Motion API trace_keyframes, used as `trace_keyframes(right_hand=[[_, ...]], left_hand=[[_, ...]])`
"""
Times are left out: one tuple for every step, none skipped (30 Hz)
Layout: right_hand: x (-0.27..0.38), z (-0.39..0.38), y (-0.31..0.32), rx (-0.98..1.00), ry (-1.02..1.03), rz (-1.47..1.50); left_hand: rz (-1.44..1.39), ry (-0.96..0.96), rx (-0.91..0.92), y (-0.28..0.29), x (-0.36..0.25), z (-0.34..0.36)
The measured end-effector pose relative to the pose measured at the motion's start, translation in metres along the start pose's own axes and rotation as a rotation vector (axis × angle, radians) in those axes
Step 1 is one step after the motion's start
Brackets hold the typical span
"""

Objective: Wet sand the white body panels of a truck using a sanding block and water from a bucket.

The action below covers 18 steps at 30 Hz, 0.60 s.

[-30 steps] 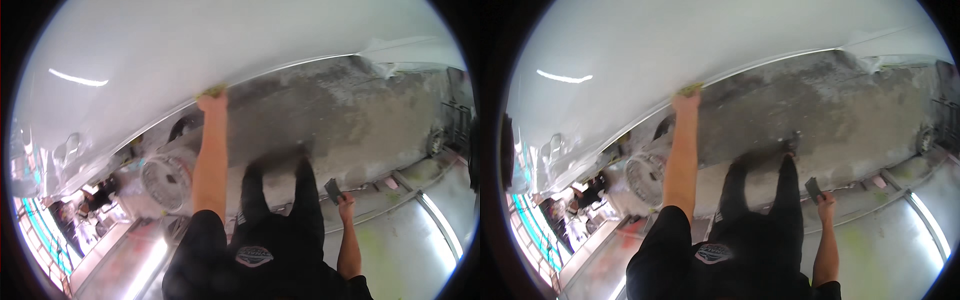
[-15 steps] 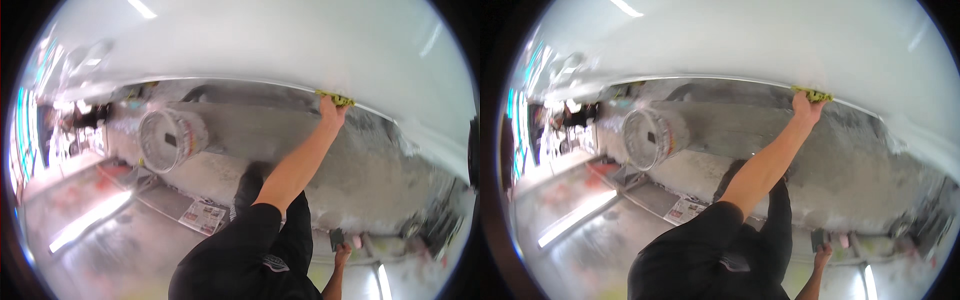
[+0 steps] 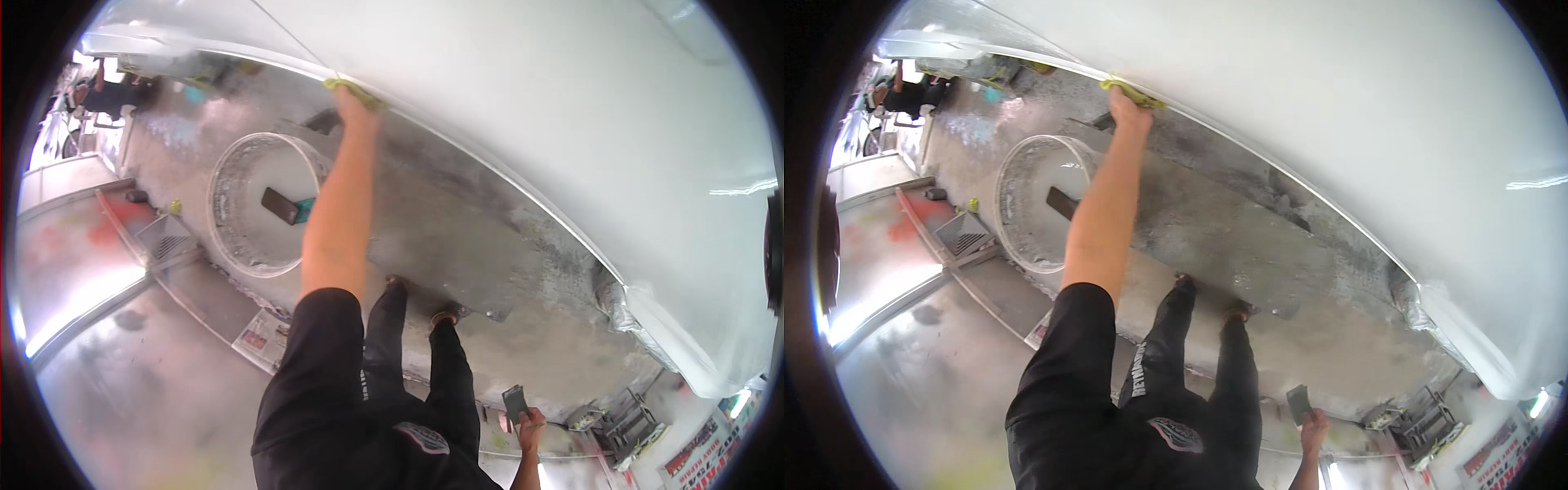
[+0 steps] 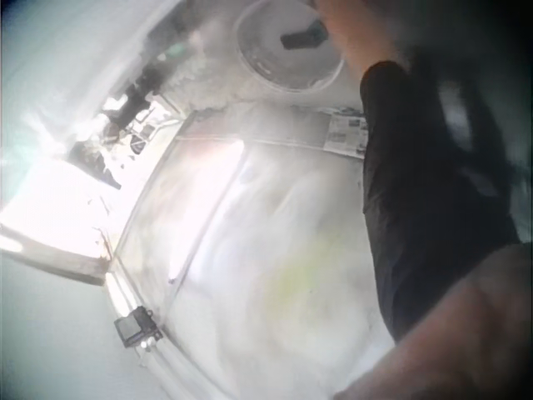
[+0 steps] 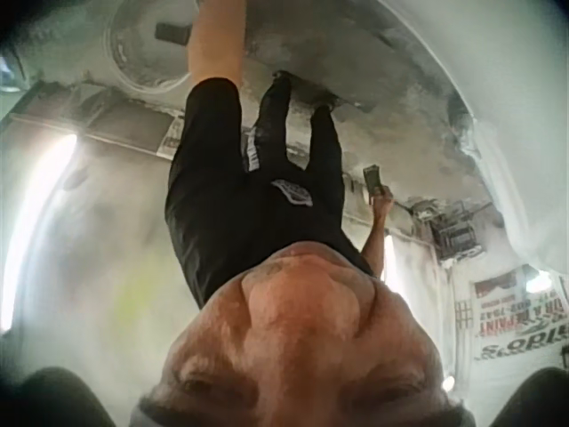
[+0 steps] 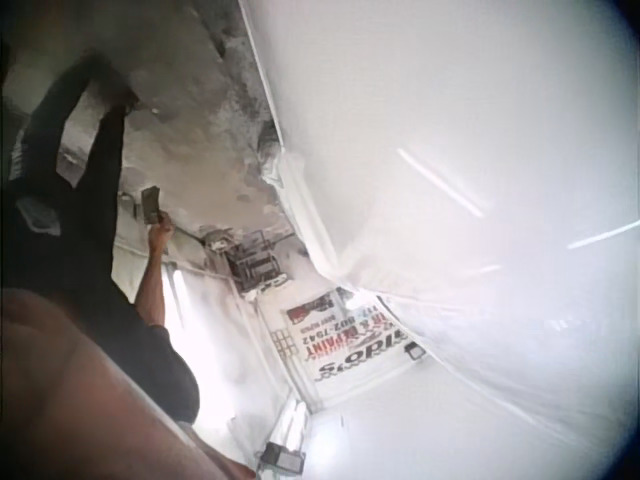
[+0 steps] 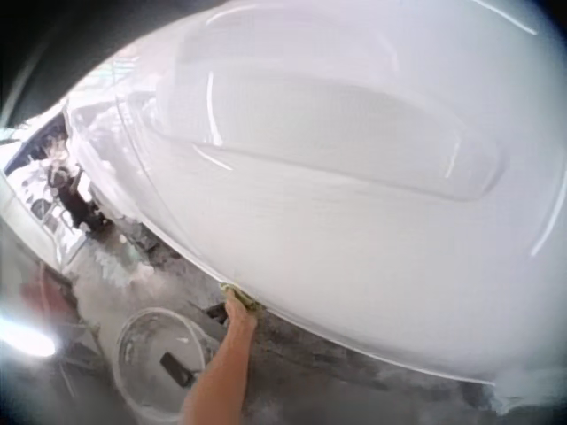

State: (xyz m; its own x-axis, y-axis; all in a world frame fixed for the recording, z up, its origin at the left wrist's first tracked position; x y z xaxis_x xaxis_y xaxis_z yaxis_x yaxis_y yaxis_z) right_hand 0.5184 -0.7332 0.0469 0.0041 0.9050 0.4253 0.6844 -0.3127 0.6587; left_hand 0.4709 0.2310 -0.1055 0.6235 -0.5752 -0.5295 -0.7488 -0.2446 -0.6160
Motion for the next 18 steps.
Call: trace_keyframes(right_hand=[[0.004, -0.002, 0.002, -0.011, -0.007, -0.019], [0.006, -0.01, 0.003, -0.01, -0.005, -0.049], [0.006, -0.017, 0.005, -0.006, -0.002, -0.076], [0.004, -0.022, 0.008, 0.0, 0.003, -0.099], [-0.011, -0.027, 0.016, -0.016, 0.094, -0.119], [-0.03, -0.028, 0.023, -0.01, 0.105, -0.165], [-0.044, -0.026, 0.027, 0.0, 0.121, -0.206], [-0.054, -0.025, 0.038, -0.01, 0.133, -0.239], [-0.065, -0.022, 0.052, -0.02, 0.143, -0.271], [-0.062, -0.015, 0.058, -0.041, 0.114, -0.223], [-0.043, 0.004, 0.05, -0.037, 0.111, -0.158], [-0.023, 0.019, 0.046, -0.001, 0.095, -0.086], [-0.017, 0.028, 0.055, 0.004, 0.069, -0.032], [-0.035, 0.032, 0.069, -0.024, 0.066, 0.003], [-0.058, 0.041, 0.081, -0.045, 0.073, 0.044], [-0.077, 0.049, 0.096, -0.071, 0.048, 0.05], [-0.092, 0.055, 0.103, -0.044, 0.038, 0.051], [-0.11, 0.058, 0.111, -0.015, 0.037, 0.052]], left_hand=[[-0.016, 0.016, -0.006, 0.013, 0.001, 0.011], [0.038, -0.015, 0.019, 0.022, 0.001, 0.016], [0.096, -0.048, 0.045, 0.027, 0.005, 0.019], [0.092, -0.038, 0.038, 0.025, 0.021, 0.024], [0.002, -0.061, -0.023, 0.014, 0.052, 0.023], [-0.08, -0.081, -0.084, 0.006, 0.085, 0.015], [-0.135, -0.069, -0.071, 0.001, 0.113, 0.004], [-0.146, -0.014, -0.073, -0.009, 0.155, -0.024], [-0.185, 0.09, -0.073, -0.017, 0.199, -0.057], [-0.204, 0.172, -0.07, -0.026, 0.232, -0.089], [-0.183, 0.167, -0.07, -0.024, 0.25, -0.106], [-0.176, 0.169, -0.107, -0.019, 0.271, -0.125], [-0.19, 0.2, -0.134, -0.026, 0.308, -0.148], [-0.196, 0.252, -0.117, -0.043, 0.356, -0.179], [-0.206, 0.335, -0.069, -0.06, 0.4, -0.209], [-0.204, 0.411, -0.027, -0.07, 0.44, -0.237], [-0.227, 0.453, -0.077, -0.071, 0.476, -0.254], [-0.21, 0.469, -0.068, -0.074, 0.514, -0.275]])
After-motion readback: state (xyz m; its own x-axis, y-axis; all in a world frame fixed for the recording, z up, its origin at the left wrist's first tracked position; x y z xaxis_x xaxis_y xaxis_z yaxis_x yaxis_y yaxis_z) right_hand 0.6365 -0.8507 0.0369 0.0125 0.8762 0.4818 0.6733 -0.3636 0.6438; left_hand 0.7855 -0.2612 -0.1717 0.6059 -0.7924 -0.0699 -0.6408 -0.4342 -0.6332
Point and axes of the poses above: each hand's wrist, its own z-axis towards the middle knuckle, its own y-axis out of the back of the hand, x = y × z, the point moved 7 cm from there along z, towards the middle knuckle, and after that the axes turned 9 degrees about y, right-handed, at the moved point
